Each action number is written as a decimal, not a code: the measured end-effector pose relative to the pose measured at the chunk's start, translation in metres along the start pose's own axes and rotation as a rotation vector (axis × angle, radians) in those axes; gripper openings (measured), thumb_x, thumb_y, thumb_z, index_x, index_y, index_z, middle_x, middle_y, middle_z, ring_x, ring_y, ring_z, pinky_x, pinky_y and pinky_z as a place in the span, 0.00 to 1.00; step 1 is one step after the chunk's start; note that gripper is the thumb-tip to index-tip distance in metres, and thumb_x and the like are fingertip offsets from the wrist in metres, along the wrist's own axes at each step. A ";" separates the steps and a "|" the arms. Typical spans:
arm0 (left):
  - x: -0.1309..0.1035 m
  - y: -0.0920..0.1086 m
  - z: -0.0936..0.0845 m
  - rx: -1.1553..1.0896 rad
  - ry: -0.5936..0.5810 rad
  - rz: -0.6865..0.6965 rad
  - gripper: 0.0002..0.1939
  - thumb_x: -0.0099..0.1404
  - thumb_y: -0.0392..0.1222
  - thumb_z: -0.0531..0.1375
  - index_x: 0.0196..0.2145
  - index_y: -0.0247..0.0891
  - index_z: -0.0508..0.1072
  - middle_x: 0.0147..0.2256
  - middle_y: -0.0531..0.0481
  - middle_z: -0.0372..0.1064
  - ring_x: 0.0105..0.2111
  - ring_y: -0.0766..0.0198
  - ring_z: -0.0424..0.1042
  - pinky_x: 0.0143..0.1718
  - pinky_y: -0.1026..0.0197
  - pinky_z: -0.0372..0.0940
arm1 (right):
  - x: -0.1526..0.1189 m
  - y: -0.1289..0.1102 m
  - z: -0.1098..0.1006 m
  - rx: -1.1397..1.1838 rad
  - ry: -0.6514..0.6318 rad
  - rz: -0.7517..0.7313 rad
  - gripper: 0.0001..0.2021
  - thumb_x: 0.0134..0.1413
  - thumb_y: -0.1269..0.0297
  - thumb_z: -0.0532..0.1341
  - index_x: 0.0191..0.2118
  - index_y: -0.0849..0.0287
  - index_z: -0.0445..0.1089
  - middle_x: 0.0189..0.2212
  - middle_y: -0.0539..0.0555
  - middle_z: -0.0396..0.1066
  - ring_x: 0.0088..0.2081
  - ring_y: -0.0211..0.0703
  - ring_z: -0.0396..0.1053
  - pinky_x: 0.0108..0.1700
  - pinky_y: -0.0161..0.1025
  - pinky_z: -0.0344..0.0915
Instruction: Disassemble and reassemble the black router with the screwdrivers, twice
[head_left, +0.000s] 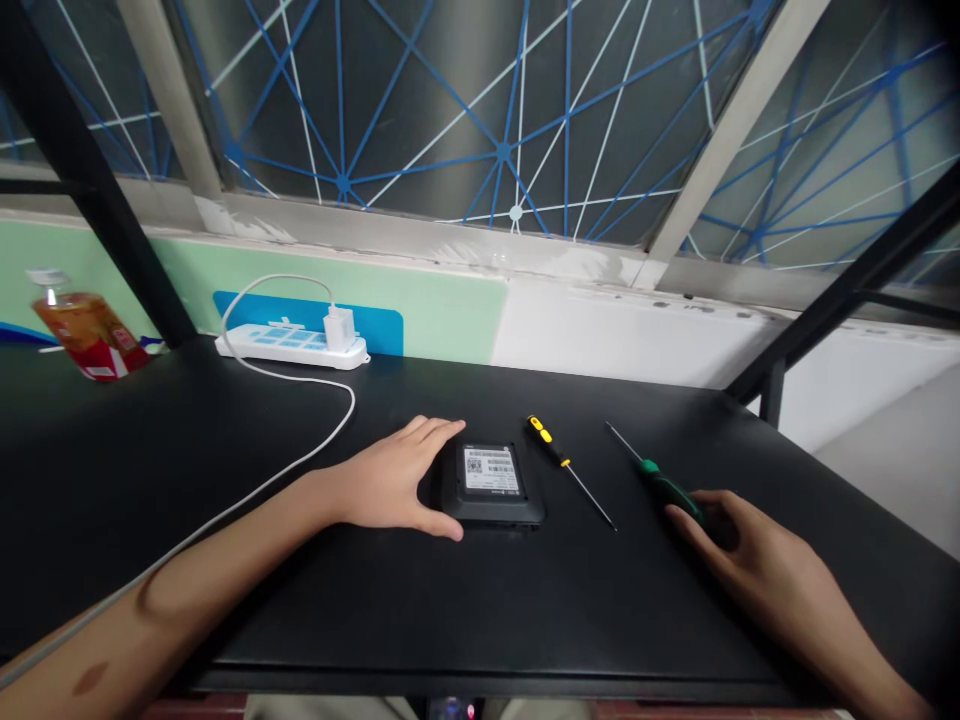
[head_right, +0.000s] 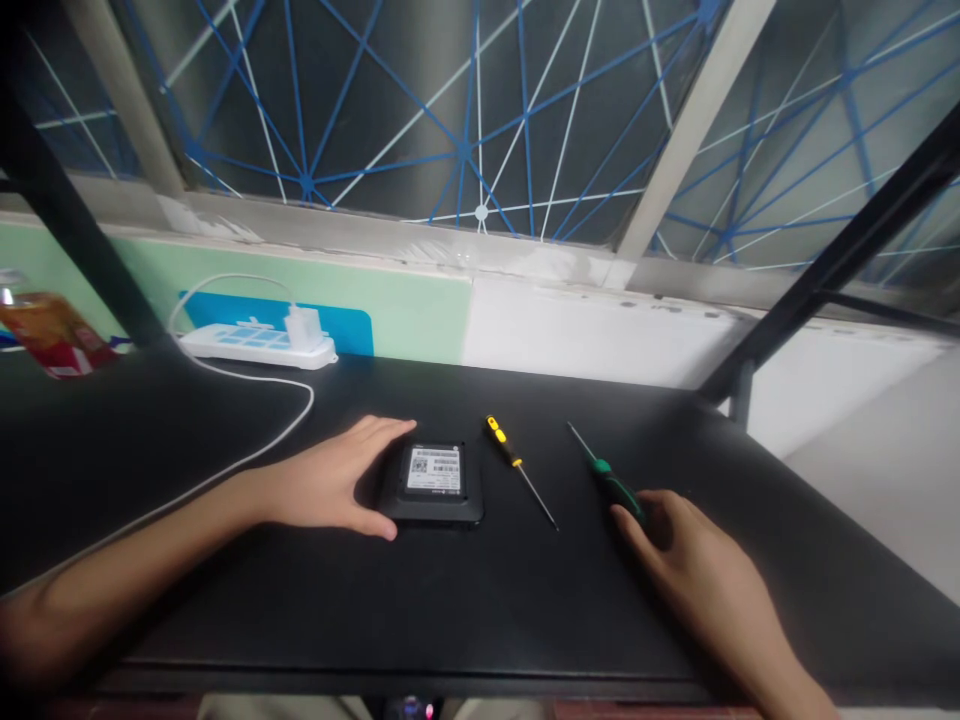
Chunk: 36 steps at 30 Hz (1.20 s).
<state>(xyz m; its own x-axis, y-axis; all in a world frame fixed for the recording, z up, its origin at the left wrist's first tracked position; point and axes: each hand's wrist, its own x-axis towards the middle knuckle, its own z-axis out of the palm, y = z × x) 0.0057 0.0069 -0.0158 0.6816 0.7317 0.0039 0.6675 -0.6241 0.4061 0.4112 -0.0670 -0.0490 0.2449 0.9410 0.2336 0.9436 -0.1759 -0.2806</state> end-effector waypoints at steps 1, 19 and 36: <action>0.000 0.000 0.000 -0.002 0.002 0.003 0.57 0.55 0.68 0.63 0.69 0.35 0.44 0.67 0.35 0.46 0.66 0.41 0.46 0.64 0.43 0.50 | 0.000 0.000 -0.001 0.019 0.009 0.010 0.23 0.51 0.36 0.56 0.39 0.50 0.70 0.28 0.55 0.75 0.28 0.57 0.74 0.28 0.48 0.67; 0.001 -0.008 0.004 -0.029 0.062 0.072 0.56 0.54 0.69 0.64 0.69 0.39 0.45 0.66 0.37 0.50 0.65 0.44 0.49 0.64 0.44 0.51 | 0.042 -0.055 -0.016 1.291 0.075 0.117 0.14 0.51 0.50 0.67 0.33 0.56 0.76 0.34 0.58 0.75 0.36 0.46 0.74 0.42 0.41 0.72; 0.001 -0.004 -0.001 -0.001 0.054 0.078 0.56 0.53 0.68 0.65 0.69 0.42 0.44 0.64 0.37 0.52 0.63 0.43 0.52 0.62 0.42 0.53 | 0.055 -0.117 0.005 1.447 0.153 -0.040 0.13 0.55 0.59 0.65 0.45 0.56 0.69 0.37 0.54 0.79 0.37 0.44 0.79 0.46 0.46 0.74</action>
<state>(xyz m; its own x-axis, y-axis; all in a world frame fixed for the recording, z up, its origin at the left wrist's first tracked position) 0.0035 0.0100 -0.0165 0.7143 0.6946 0.0849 0.6128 -0.6795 0.4034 0.3136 0.0072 -0.0084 0.3329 0.8824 0.3323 -0.0726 0.3754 -0.9240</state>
